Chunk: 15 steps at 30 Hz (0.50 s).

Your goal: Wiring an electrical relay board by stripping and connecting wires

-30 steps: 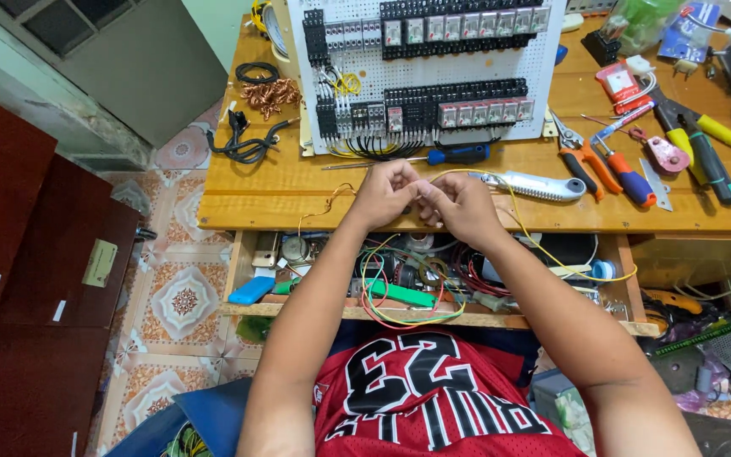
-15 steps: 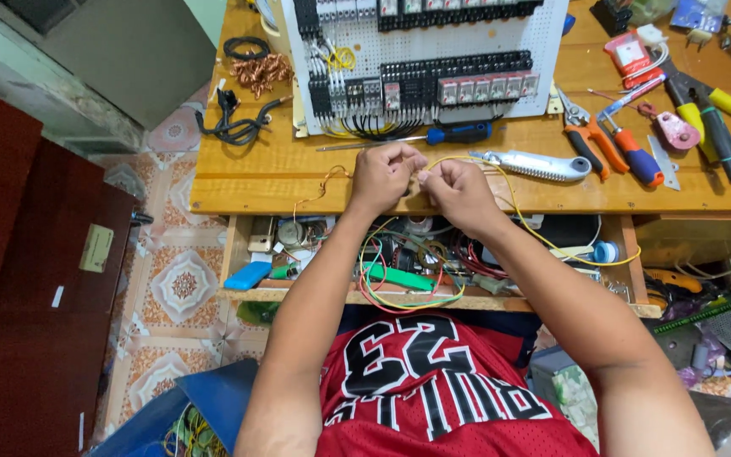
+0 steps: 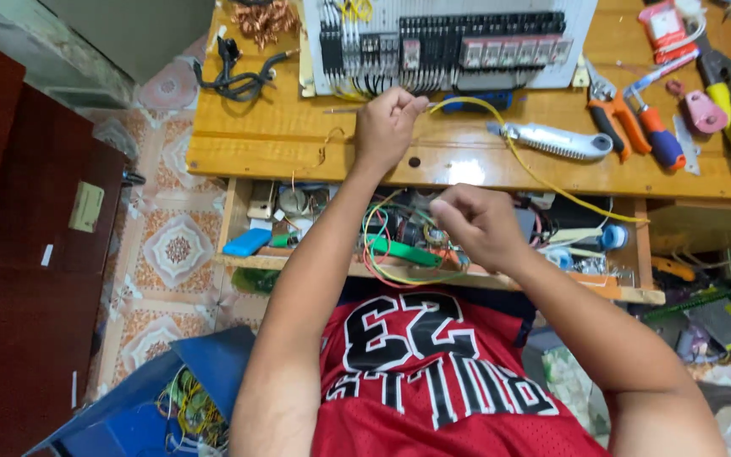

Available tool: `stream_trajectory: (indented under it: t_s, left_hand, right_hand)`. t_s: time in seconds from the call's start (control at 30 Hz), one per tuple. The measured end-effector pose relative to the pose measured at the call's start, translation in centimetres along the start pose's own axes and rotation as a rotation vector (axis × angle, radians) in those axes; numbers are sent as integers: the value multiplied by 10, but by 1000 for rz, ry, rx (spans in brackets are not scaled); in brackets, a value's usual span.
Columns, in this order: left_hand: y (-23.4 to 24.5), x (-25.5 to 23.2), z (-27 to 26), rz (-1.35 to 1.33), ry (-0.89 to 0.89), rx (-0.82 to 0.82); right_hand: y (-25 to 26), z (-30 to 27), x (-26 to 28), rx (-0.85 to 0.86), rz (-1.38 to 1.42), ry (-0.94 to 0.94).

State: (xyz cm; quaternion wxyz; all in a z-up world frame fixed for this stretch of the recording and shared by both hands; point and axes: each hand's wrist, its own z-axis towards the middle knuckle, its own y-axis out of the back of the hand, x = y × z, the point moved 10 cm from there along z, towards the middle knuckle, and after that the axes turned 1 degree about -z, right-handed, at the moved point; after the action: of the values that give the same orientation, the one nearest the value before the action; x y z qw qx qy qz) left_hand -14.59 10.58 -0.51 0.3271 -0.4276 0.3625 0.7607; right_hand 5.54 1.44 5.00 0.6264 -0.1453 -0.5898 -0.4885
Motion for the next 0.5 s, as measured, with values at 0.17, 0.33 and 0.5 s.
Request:
stream_trajectory:
  t_s: [0.17,0.33,0.5]
  left_hand:
    - [-2,8,2,-134,95,40]
    - [-16,-2,-12,-268,117,230]
    - [2,-34,-10,50,23,301]
  right_hand:
    - [52,36,45,-61,-150,332]
    - [55,95,87,-111,-346,405]
    - [-39,191,116,46,-364,506]
